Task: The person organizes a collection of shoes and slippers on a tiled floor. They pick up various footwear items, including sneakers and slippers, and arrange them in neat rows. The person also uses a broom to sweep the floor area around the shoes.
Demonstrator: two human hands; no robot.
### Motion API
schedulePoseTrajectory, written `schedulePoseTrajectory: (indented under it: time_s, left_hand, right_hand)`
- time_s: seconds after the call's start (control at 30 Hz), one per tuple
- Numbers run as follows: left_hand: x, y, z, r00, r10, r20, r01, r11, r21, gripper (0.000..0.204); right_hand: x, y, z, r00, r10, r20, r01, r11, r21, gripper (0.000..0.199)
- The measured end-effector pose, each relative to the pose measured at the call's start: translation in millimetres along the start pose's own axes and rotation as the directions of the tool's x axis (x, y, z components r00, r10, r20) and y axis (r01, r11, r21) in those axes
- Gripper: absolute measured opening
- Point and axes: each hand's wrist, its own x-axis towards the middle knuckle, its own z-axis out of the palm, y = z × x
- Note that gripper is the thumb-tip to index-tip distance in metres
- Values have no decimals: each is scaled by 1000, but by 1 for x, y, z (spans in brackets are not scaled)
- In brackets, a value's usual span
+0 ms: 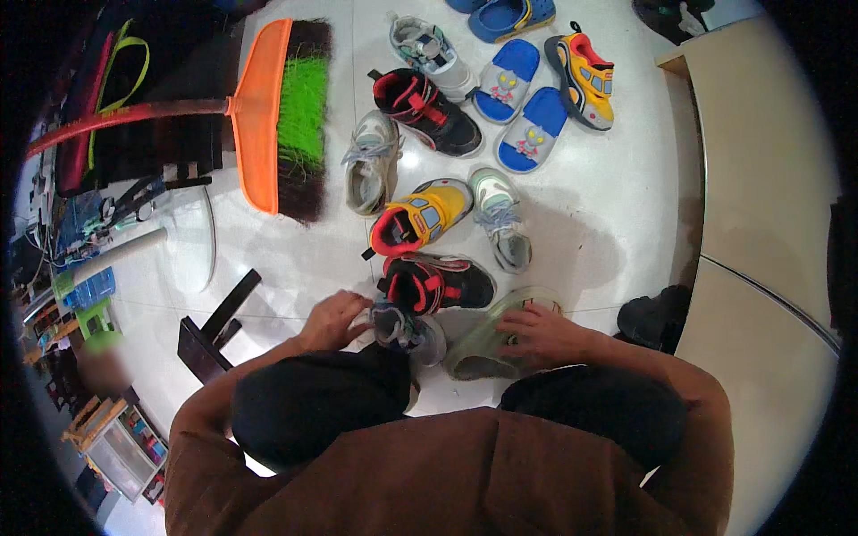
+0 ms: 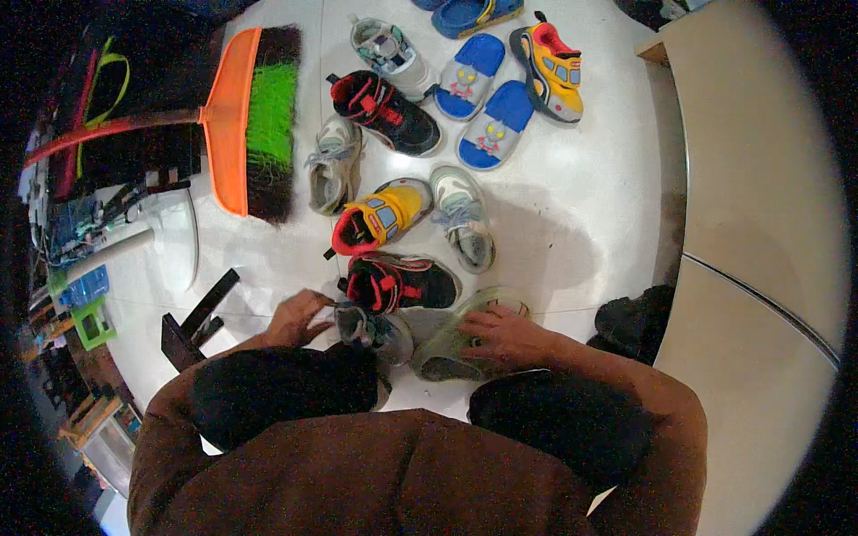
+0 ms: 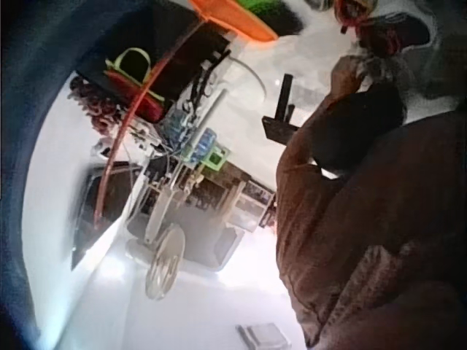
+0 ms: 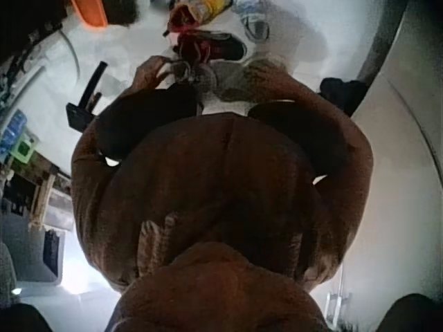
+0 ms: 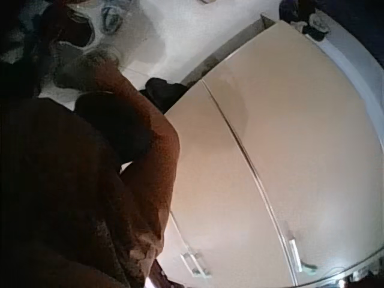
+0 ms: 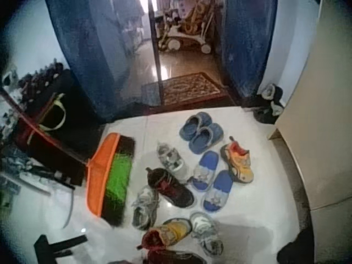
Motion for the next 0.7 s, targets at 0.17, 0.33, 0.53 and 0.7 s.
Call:
schedulePoseTrajectory:
  time_s: [0.17,0.33,0.53,0.7]
  left_hand:
    - [-15,23,24,916,-283,284,362,889,-280,42]
    - [-11,-2,49,939,33,342,-74,992,105,22]
    - [-9,-15,49,932,211,295,-289,924,251,17]
    - [-24,-5,23,979,193,71,-205,930,304,17]
  right_hand:
    - [10,12,38,980,-200,19,201,974,-104,39]
    - [5,7,33,978,-127,166,150,980,-129,34]
    - [-3,10,46,976,78,205,-67,996,-61,30]
    - [-28,12,-24,950,137,280,-121,990,-74,44]
